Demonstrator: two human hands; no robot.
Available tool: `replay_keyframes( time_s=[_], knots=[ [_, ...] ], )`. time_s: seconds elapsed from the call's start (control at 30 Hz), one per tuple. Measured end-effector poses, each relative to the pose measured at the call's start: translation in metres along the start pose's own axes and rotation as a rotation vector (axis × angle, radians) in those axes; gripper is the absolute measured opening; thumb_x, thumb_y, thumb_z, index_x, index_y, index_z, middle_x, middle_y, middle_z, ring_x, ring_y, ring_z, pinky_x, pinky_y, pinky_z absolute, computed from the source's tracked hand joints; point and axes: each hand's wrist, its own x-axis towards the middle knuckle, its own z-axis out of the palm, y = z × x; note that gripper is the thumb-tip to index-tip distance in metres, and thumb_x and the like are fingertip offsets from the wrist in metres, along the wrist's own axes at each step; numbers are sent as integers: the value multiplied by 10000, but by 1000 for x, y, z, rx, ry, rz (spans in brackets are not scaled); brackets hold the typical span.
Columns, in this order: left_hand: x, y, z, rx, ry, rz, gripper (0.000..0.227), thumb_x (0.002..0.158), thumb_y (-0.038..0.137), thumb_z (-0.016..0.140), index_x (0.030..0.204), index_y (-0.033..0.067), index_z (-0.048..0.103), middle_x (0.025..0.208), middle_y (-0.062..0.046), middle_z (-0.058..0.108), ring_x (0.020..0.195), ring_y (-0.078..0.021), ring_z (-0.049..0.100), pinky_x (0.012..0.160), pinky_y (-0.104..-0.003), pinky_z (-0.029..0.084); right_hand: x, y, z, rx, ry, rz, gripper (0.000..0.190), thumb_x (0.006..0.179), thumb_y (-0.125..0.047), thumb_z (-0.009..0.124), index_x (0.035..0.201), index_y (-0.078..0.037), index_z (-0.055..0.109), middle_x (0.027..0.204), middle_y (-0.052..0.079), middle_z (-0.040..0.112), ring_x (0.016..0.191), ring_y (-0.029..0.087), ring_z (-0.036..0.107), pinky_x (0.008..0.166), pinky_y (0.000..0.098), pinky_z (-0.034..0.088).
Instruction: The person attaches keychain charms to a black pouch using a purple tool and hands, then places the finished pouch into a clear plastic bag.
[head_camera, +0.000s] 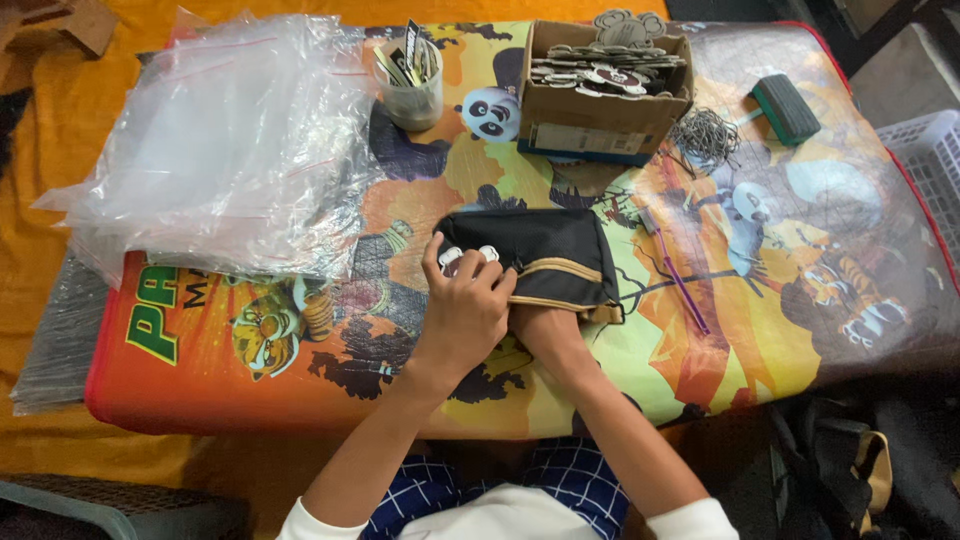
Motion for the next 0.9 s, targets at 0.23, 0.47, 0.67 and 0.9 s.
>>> replay_keyframes(
  time_s=[0.23,0.47,0.67,0.9],
  knots=[
    [-17,-11,4,-45,-47,-24,208,755,40,780,938,133,810,817,-67,689,966,-250,609,1080,-779,204,0,-13,-34,-92,-33,-60,262,922,-268,647,1002,-35,736,832,185,719,814,387,723,736,495,559],
    [-28,-14,32,14,-61,-153,334,739,6,761,1045,122,696,844,-44,663,1010,-256,607,1093,-756,168,-1,-23,-75,-198,-62,-113,353,946,-326,616,1137,-47,715,903,151,723,860,352,719,771,473,555],
    [-21,-13,27,58,-115,-175,425,707,-26,760,1093,119,657,893,-57,672,1053,-263,602,1063,-758,188,-53,-41,-112,122,-138,-152,276,899,-243,590,1142,-174,702,879,32,693,758,268,727,621,402,537],
    [-11,11,26,-10,-13,78,722,660,259,938,1333,289,677,1327,-10,642,1257,-266,559,1109,-608,326,-104,7,-143,307,464,355,306,980,-131,740,1260,-40,660,1162,166,511,867,187,622,630,258,580]
  ],
)
